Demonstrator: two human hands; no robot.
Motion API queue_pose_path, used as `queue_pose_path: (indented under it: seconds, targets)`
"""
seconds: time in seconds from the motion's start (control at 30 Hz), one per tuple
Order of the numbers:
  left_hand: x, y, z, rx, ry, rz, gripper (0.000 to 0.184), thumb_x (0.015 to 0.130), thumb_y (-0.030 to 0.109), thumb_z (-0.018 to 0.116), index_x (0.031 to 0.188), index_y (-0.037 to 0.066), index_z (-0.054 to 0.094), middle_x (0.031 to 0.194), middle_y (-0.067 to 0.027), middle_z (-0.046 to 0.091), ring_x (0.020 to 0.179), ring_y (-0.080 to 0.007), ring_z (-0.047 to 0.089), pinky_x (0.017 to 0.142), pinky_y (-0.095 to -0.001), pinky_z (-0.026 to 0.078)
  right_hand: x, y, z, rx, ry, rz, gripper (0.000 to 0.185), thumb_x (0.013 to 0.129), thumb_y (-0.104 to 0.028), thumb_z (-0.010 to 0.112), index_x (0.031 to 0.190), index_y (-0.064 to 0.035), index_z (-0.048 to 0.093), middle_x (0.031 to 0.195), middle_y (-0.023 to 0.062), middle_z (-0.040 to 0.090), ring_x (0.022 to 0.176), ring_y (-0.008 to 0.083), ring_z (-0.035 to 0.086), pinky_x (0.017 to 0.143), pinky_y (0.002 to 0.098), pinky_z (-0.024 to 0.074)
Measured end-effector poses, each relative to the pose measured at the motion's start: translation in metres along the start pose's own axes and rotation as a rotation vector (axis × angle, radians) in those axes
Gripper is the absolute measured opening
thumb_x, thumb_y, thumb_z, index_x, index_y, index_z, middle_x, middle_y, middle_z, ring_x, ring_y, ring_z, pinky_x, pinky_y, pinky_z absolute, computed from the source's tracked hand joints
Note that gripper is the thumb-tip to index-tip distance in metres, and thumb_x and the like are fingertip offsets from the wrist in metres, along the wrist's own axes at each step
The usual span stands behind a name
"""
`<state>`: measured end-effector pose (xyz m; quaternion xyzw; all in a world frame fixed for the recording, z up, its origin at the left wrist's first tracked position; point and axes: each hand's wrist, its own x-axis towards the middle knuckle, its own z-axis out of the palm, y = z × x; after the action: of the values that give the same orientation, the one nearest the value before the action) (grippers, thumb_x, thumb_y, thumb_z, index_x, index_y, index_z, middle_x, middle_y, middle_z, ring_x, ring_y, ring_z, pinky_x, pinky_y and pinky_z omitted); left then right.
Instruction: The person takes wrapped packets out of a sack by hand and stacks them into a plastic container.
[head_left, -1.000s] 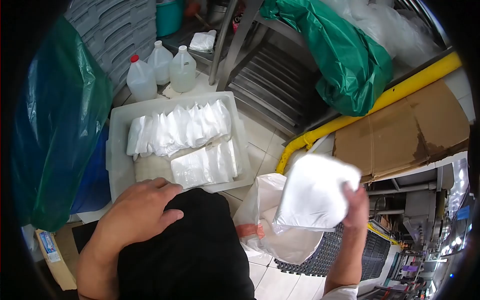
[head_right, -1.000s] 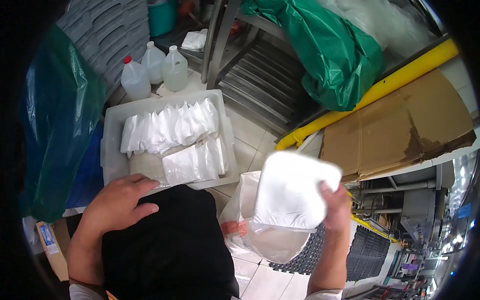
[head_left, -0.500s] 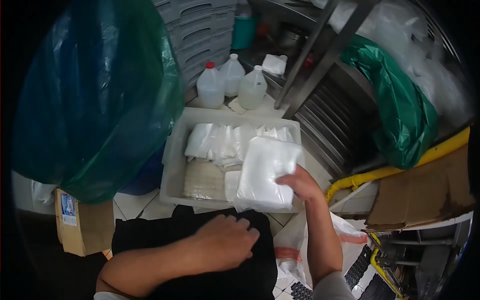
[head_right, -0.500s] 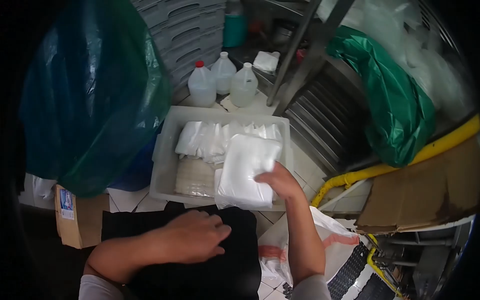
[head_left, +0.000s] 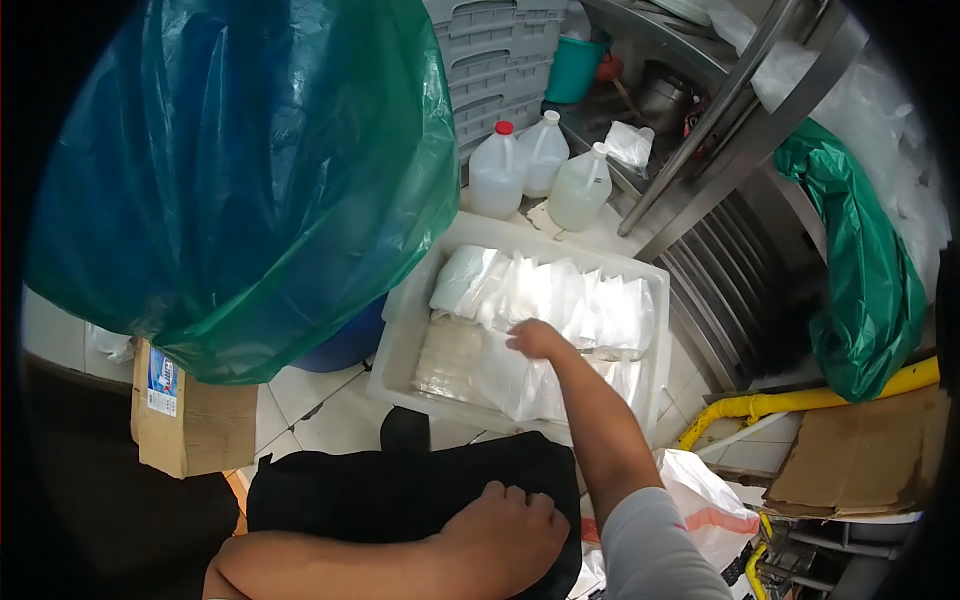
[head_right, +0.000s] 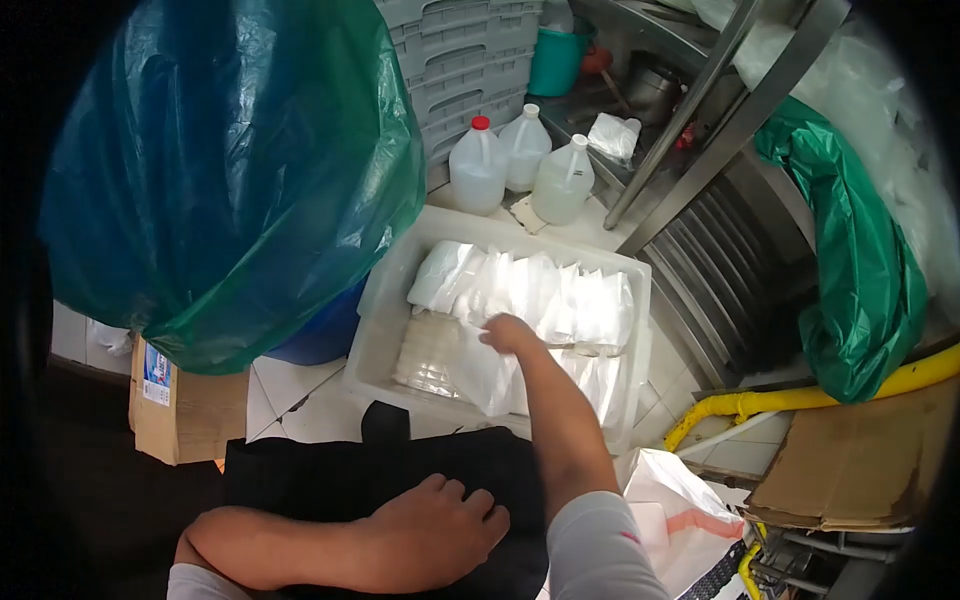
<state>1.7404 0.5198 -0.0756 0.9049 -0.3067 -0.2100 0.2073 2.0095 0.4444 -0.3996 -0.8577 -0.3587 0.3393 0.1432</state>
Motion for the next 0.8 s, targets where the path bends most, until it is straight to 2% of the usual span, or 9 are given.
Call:
queue_pose_path:
  seconds: [0.1, 0.17, 0.27, 0.3, 0.37, 0.4, 0.53, 0.6, 0.8]
  targets:
    - [-0.001, -0.002, -0.001, 0.011, -0.021, 0.002, 0.028, 0.082, 0.017, 0.057, 0.102, -0.002, 0.059, 0.087, -0.0147, 0.06, 0.075, -0.0296, 0.063, 0.069, -0.0379, 0.049, -0.009, 0.04, 0.07, -0.089, 0.162, 0.126, 0.047, 0.081, -0.03, 0.067, 0.121, -0.0057, 0.062, 0.118, 0.0203, 0.062, 0.111, 0.0348, 0.058, 0.097, 0.0436, 0.0442]
    - [-0.001, -0.002, -0.004, 0.016, -0.025, 0.01, 0.027, 0.081, 0.015, 0.056, 0.102, -0.002, 0.059, 0.086, -0.0144, 0.059, 0.074, -0.0292, 0.062, 0.069, -0.0376, 0.049, -0.037, 0.038, 0.081, 0.255, 0.538, 0.476, 0.055, 0.077, -0.03, 0.07, 0.126, -0.0079, 0.057, 0.132, 0.0192, 0.053, 0.116, 0.0334, 0.056, 0.095, 0.0446, 0.0465]
    - [0.0, -0.005, -0.008, 0.031, -0.005, 0.021, 0.026, 0.08, 0.014, 0.057, 0.1, -0.002, 0.059, 0.085, -0.0135, 0.059, 0.073, -0.0285, 0.061, 0.067, -0.037, 0.048, -0.059, 0.043, 0.101, 0.526, 0.692, 0.772, 0.054, 0.073, -0.029, 0.075, 0.116, -0.0011, 0.062, 0.124, 0.0245, 0.058, 0.112, 0.0361, 0.058, 0.092, 0.0444, 0.048]
    - [0.002, -0.006, -0.009, 0.049, -0.006, 0.014, 0.027, 0.08, 0.014, 0.057, 0.101, -0.002, 0.059, 0.085, -0.0134, 0.059, 0.074, -0.0283, 0.061, 0.067, -0.0365, 0.047, -0.062, 0.049, 0.103, 0.528, 0.693, 0.783, 0.054, 0.073, -0.029, 0.075, 0.116, -0.0011, 0.062, 0.124, 0.0245, 0.058, 0.112, 0.0361, 0.058, 0.092, 0.0444, 0.048]
    - [0.004, -0.004, -0.007, 0.071, -0.017, 0.025, 0.027, 0.08, 0.014, 0.057, 0.101, -0.002, 0.058, 0.085, -0.0133, 0.058, 0.075, -0.028, 0.061, 0.067, -0.036, 0.046, -0.07, 0.058, 0.102, 0.554, 0.226, 0.769, 0.053, 0.074, -0.038, 0.077, 0.099, 0.0066, 0.064, 0.102, 0.0218, 0.066, 0.082, 0.0342, 0.067, 0.07, 0.0428, 0.0535]
    - [0.006, -0.004, -0.007, 0.053, -0.055, 0.015, 0.028, 0.081, 0.016, 0.059, 0.102, -0.002, 0.058, 0.085, -0.0131, 0.058, 0.076, -0.028, 0.061, 0.067, -0.0359, 0.046, -0.074, 0.053, 0.11, 0.751, 0.223, 0.814, 0.051, 0.073, -0.039, 0.077, 0.089, 0.0076, 0.067, 0.088, 0.0197, 0.068, 0.066, 0.0298, 0.066, 0.06, 0.0423, 0.0535]
    - [0.006, -0.005, 0.0, 0.035, -0.089, -0.014, 0.031, 0.084, 0.022, 0.063, 0.105, 0.0, 0.058, 0.088, -0.0132, 0.058, 0.08, -0.0286, 0.061, 0.07, -0.0367, 0.046, -0.052, 0.075, 0.137, 0.445, 0.194, 0.691, 0.048, 0.073, -0.04, 0.077, 0.084, 0.0066, 0.069, 0.083, 0.0208, 0.069, 0.065, 0.0287, 0.067, 0.063, 0.041, 0.0541]
    - [0.006, -0.002, 0.0, 0.056, -0.098, -0.01, 0.032, 0.085, 0.024, 0.064, 0.106, 0.001, 0.058, 0.089, -0.0135, 0.059, 0.082, -0.0294, 0.061, 0.072, -0.0376, 0.047, -0.047, 0.083, 0.143, 0.01, 0.226, 0.426, 0.038, 0.079, -0.031, 0.069, 0.083, 0.0066, 0.068, 0.082, 0.0228, 0.069, 0.061, 0.0295, 0.067, 0.064, 0.0394, 0.0546]
    - [0.007, -0.004, 0.006, 0.038, -0.119, -0.015, 0.035, 0.085, 0.028, 0.065, 0.107, 0.001, 0.057, 0.094, -0.0149, 0.06, 0.088, -0.0318, 0.062, 0.078, -0.04, 0.049, -0.08, 0.053, 0.1, 0.535, 0.387, 0.881, 0.023, 0.082, -0.013, 0.052, 0.084, 0.0058, 0.066, 0.093, 0.0272, 0.067, 0.089, 0.035, 0.067, 0.079, 0.0416, 0.0528]
